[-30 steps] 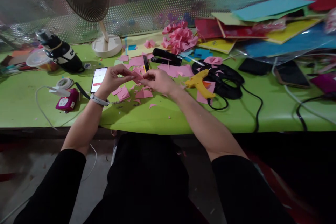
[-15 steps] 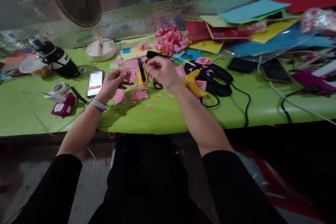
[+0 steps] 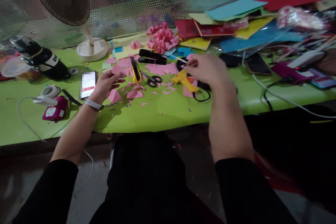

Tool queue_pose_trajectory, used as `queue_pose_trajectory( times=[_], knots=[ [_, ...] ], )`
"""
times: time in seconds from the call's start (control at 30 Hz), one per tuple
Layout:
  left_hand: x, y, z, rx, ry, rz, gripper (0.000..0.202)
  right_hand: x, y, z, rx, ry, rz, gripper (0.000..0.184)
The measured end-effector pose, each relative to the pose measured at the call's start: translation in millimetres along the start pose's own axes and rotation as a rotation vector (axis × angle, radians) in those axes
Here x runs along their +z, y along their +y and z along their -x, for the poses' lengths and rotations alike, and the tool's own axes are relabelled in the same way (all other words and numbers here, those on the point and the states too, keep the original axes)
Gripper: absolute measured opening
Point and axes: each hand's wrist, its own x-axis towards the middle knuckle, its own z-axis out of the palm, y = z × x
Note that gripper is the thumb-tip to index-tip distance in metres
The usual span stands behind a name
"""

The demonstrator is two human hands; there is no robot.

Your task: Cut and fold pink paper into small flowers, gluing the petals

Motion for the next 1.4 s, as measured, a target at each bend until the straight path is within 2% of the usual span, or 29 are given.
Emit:
queue_pose_trajectory(
  times=[0.1,0.17,0.27,0.33,0.4,0.53,0.7,0.8,0.9,1.0,1.13,1.2,1.27,1.33,1.4],
  knots=[
    [1.2,-0.7,-1.3,-0.009,-0.001,0.010,0.021,-3.2,22.7,16.2,0.094,-0.076,0.085,0.016],
    [1.3,-2.1,-2.3,-0.016,-0.015,0.024,0.021,-0.3,30.2,24.5,0.074,-0.123,0.027,0.018],
    [-0.3,-5.3,-4.7,-0.015,-0.027,0.039,0.019,1.2,32.3,31.3,0.088,-0.031,-0.069,0.015],
    [-1.8,-7.1,-6.6,-0.010,-0.016,0.042,0.019,-1.9,30.7,31.1,0.133,0.062,-0.047,0.016],
    [-3.3,-7.9,-8.2,-0.005,0.001,0.041,0.020,-6.0,27.3,27.5,0.142,0.074,-0.009,0.017],
    [-5.9,-5.2,-9.5,0.026,0.065,0.041,0.022,-3.4,9.6,12.8,0.037,0.000,0.011,0.020],
    [-5.5,1.7,-8.2,0.026,0.195,0.039,0.025,28.0,-35.7,-6.5,-0.207,-0.098,0.043,0.021],
    [-2.6,2.2,-6.3,0.007,0.162,0.048,0.024,51.5,-62.9,-13.5,-0.279,-0.196,0.104,0.018],
    [0.0,1.1,-2.9,-0.008,0.088,0.049,0.022,67.7,-79.6,-20.6,-0.292,-0.295,0.184,0.021],
    [0.5,1.3,1.0,-0.024,0.026,0.047,0.018,71.3,-86.1,-30.0,-0.258,-0.412,0.210,0.026],
    [-1.1,1.8,3.1,-0.012,-0.013,0.077,0.015,64.5,-83.0,-38.9,-0.243,-0.572,0.198,0.035],
    [-1.3,1.2,2.7,-0.004,-0.021,0.090,0.016,60.8,-75.6,-37.3,-0.178,-0.605,0.149,0.033],
    [0.0,0.5,2.6,-0.011,-0.028,0.097,0.017,57.7,-65.3,-30.7,-0.052,-0.586,0.004,0.027],
    [2.5,0.2,3.6,-0.016,-0.041,0.108,0.017,54.8,-55.7,-20.4,0.058,-0.527,-0.236,0.019],
    [5.1,0.6,5.6,-0.013,-0.056,0.123,0.016,52.6,-51.0,-9.5,0.100,-0.458,-0.532,0.016]
  ],
)
